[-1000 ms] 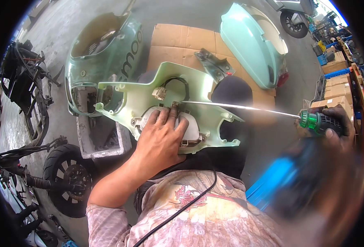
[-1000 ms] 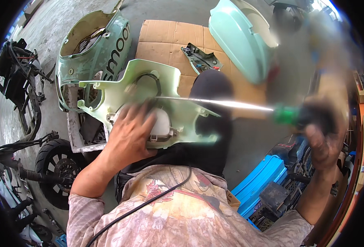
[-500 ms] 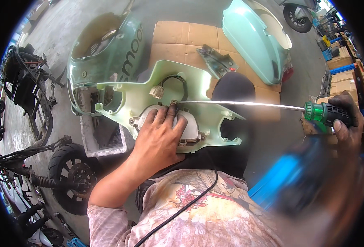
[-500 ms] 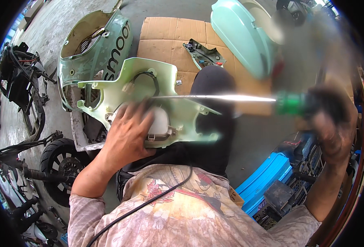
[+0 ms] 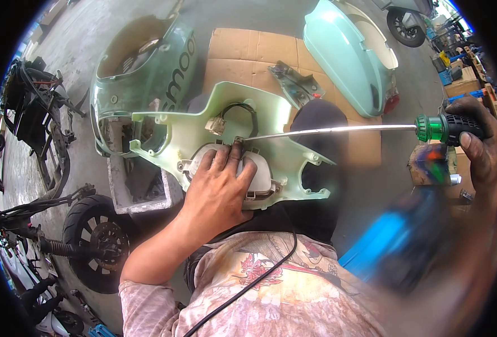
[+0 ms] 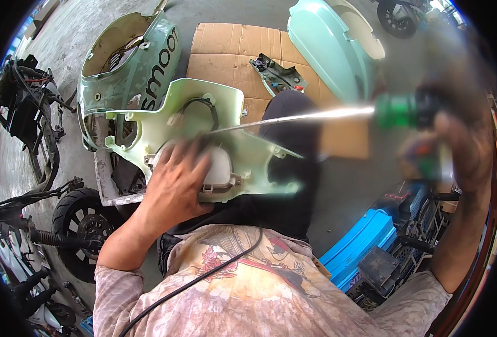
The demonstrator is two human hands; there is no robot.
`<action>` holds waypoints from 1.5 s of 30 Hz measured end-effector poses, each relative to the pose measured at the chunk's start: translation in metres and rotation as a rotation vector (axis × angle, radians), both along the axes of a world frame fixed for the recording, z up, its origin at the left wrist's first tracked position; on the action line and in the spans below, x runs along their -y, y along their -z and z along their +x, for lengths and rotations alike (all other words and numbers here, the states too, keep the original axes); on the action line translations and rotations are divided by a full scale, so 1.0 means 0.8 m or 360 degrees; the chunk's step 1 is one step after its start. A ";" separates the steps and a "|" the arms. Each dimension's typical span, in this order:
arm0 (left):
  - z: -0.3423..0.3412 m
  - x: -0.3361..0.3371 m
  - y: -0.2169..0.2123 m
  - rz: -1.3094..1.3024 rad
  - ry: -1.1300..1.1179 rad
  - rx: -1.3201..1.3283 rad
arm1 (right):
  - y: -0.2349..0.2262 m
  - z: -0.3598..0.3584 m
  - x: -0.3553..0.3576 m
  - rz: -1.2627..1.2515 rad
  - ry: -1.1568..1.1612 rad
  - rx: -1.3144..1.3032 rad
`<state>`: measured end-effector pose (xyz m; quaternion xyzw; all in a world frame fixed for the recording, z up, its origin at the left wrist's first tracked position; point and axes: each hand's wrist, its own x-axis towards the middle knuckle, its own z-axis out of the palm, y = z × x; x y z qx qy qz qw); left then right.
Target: The person disassembles the front lighting and panel assembly of a scooter, using a screwdriver to remove screws from the inner housing and then detaching the light unit and wires.
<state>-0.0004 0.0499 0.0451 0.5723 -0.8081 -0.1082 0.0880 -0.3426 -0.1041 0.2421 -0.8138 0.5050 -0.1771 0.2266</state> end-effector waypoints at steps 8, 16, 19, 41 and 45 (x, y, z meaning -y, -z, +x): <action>0.001 0.002 -0.001 0.0003 0.0021 -0.0009 | -0.017 0.002 0.035 0.0043 -0.0127 -0.0154; 0.002 0.005 -0.004 0.0027 0.0014 -0.0034 | -0.016 -0.029 0.073 -0.0162 -0.0119 -0.0331; 0.001 0.006 -0.002 0.0036 0.0003 -0.0040 | -0.012 -0.030 0.091 -0.0063 -0.0030 -0.0328; -0.004 -0.004 -0.005 0.0088 -0.0070 -0.0013 | -0.040 -0.001 0.068 -0.0193 -0.0305 -0.0257; -0.002 -0.001 -0.002 0.0030 -0.0047 -0.0011 | -0.047 0.048 0.053 -0.0193 -0.0480 -0.0306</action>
